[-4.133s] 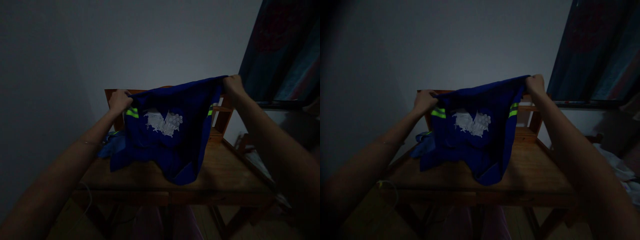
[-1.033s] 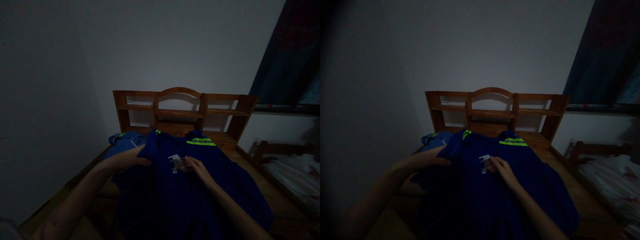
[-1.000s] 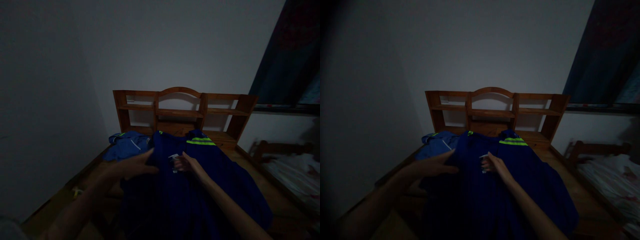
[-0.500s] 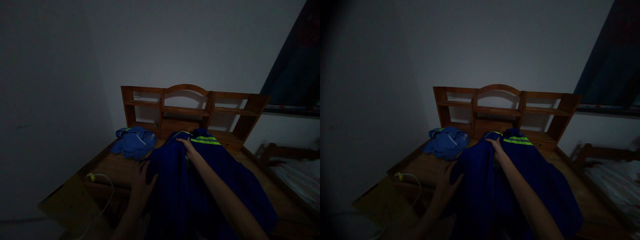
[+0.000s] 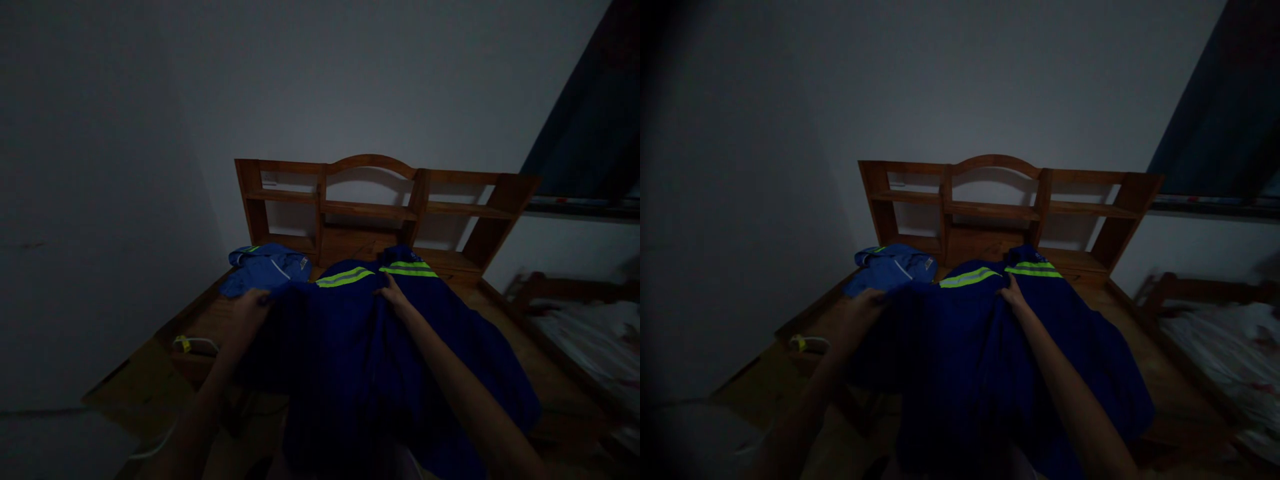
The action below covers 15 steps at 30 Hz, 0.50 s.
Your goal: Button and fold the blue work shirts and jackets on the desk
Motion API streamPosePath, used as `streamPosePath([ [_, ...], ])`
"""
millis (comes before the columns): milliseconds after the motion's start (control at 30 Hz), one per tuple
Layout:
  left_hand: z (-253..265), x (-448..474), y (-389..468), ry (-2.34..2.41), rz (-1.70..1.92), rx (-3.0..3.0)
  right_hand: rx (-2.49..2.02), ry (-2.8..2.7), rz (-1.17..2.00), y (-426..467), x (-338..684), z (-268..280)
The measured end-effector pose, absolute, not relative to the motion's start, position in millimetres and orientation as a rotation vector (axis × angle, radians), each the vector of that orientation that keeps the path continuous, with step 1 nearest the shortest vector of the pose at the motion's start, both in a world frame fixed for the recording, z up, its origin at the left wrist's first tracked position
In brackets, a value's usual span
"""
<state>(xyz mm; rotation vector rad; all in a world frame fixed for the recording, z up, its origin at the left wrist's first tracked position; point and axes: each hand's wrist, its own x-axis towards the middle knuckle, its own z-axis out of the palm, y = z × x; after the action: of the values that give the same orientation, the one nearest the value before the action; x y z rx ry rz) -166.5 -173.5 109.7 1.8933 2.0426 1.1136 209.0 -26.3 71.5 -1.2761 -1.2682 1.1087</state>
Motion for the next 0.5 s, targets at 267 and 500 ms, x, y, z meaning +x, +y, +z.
streamPosePath([
  [267, 208, -185, -136, 2.216, 1.978, 2.088, -0.858, -1.868, 0.556, -41, 204, 116],
  [500, 145, -200, -111, 2.435, 1.056, 2.158, -1.244, -1.834, 0.783, -37, 208, 88],
])
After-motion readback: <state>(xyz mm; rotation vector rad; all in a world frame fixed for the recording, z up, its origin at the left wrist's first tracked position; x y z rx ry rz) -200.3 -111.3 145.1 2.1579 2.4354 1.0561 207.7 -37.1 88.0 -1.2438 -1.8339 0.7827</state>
